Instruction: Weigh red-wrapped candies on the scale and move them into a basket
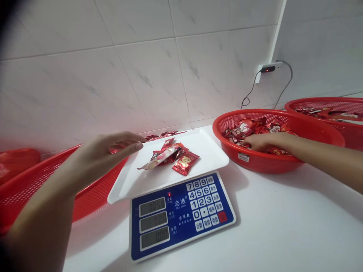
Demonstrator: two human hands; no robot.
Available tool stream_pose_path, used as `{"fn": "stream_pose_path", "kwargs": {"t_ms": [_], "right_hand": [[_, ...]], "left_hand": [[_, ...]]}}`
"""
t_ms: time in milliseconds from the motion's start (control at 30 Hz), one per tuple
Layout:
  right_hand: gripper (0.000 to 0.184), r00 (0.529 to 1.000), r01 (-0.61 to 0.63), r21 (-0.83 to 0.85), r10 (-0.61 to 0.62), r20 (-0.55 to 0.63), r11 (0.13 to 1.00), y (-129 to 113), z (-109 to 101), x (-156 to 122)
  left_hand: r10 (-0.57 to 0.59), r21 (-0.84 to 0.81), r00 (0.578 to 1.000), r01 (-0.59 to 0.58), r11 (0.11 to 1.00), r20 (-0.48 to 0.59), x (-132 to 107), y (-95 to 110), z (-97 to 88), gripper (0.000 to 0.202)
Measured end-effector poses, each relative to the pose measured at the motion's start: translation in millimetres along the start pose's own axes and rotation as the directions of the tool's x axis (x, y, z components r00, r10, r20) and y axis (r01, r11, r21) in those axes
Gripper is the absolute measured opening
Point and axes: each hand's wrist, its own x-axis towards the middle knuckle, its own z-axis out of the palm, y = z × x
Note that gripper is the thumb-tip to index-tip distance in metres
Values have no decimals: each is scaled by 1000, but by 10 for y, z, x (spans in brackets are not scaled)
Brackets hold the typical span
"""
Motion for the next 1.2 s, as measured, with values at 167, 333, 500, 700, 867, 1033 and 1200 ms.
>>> {"fn": "stream_pose_path", "kwargs": {"t_ms": [167, 333, 500, 700, 867, 1033, 1200], "right_hand": [[25, 995, -92, 12, 91, 32, 996, -56, -308, -9], [24, 935, -51, 135, 95, -343, 990, -456, -528, -8], [13, 973, 203, 467, -124, -196, 861, -1133, -185, -48], [32, 948, 260, 495, -122, -293, 829, -1468, 157, -2], [25, 766, 460, 530, -15, -643, 712, -1341, 70, -126], [23, 787, 418, 521, -9, -617, 744, -1246, -50, -236], [29, 828, 381, 537, -19, -560, 753, -1260, -26, -230]], "left_hand": [[28, -31, 999, -29, 999, -28, 20, -117, -82, 43], [-11, -48, 999, 9, 999, -46, 7, -110, -141, 42], [-13, -58, 1000, 11, 998, -23, -52, -29, -158, 40], [5, -64, 1000, -6, 998, -14, -71, -12, -141, 36], [-3, -72, 995, -4, 997, -100, -87, -21, -177, 32], [-12, -42, 993, 7, 999, -114, -98, -8, -179, 35], [-15, -28, 995, 12, 1000, -96, -100, 6, -155, 37]]}}
